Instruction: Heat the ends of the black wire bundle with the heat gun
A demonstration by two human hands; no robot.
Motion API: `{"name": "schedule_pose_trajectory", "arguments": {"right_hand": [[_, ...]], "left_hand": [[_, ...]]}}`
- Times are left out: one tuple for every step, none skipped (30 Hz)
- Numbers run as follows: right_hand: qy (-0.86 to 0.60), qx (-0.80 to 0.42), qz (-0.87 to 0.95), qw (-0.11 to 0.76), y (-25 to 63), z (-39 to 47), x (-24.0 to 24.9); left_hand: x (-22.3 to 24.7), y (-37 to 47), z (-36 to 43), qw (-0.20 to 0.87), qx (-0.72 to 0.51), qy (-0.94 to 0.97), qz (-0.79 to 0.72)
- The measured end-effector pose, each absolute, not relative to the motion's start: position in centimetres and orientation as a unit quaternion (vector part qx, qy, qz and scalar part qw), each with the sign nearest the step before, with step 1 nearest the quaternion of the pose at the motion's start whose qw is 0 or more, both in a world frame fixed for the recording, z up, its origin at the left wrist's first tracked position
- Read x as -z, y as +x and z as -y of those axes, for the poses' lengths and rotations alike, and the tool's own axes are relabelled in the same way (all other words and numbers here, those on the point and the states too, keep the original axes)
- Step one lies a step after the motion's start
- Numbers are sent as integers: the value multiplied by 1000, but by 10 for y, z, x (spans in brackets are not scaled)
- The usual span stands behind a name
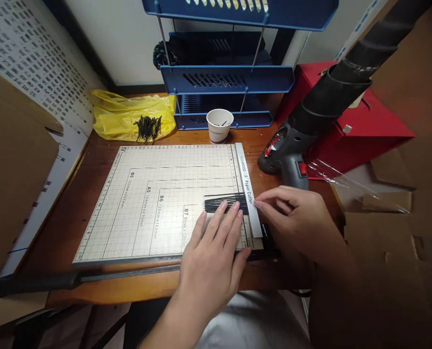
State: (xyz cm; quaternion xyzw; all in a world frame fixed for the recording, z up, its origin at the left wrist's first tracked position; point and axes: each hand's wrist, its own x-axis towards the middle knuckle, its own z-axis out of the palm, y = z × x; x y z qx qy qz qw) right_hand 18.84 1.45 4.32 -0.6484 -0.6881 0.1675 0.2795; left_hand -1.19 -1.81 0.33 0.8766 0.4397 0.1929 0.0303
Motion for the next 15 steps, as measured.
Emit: {"name": "schedule_pose_trajectory", "arguments": {"right_hand": [[-649, -169, 686, 281, 189, -14, -43], [-651, -172, 683, 282, 189, -14, -42], [-652, -174, 682, 282, 189, -14, -42], [-653, -175, 681, 282, 189, -14, -42], [-654, -175, 680, 281, 189, -14, -42], [-654, -175, 681, 280, 189, -14, -43], [-654, -175, 681, 279, 189, -14, -43], [-655, -176, 680, 279, 189, -15, -43], [-656, -178, 679, 279, 189, -15, -43], [-657, -180, 677, 279, 189, -15, -43], [-658, -182, 675, 279, 189, -15, -43], [-659, -183, 674, 280, 189, -15, -42], [-659, -183, 673, 281, 189, -15, -42], [-659, -184, 672, 282, 190, -15, -42], [-659, -185, 672, 283, 190, -15, -42]], "left_hand": [[-2, -12, 19, 31, -195, 877, -437], [-1, -11, 19, 30, -196, 878, -435], [0, -11, 19, 26, -196, 880, -433], [0, -10, 18, 21, -194, 881, -430], [1, -10, 18, 16, -194, 882, -429], [0, -9, 17, 11, -191, 884, -427], [0, -9, 16, 8, -186, 886, -425], [-1, -9, 16, 6, -179, 888, -424], [-1, -9, 16, 6, -172, 890, -423], [-2, -10, 16, 6, -164, 892, -422], [-3, -10, 16, 5, -158, 894, -420], [-3, -9, 16, 4, -155, 895, -419], [-3, -9, 16, 4, -155, 895, -418], [-2, -9, 17, 4, -156, 896, -417], [-2, -9, 17, 5, -158, 895, -417]]}}
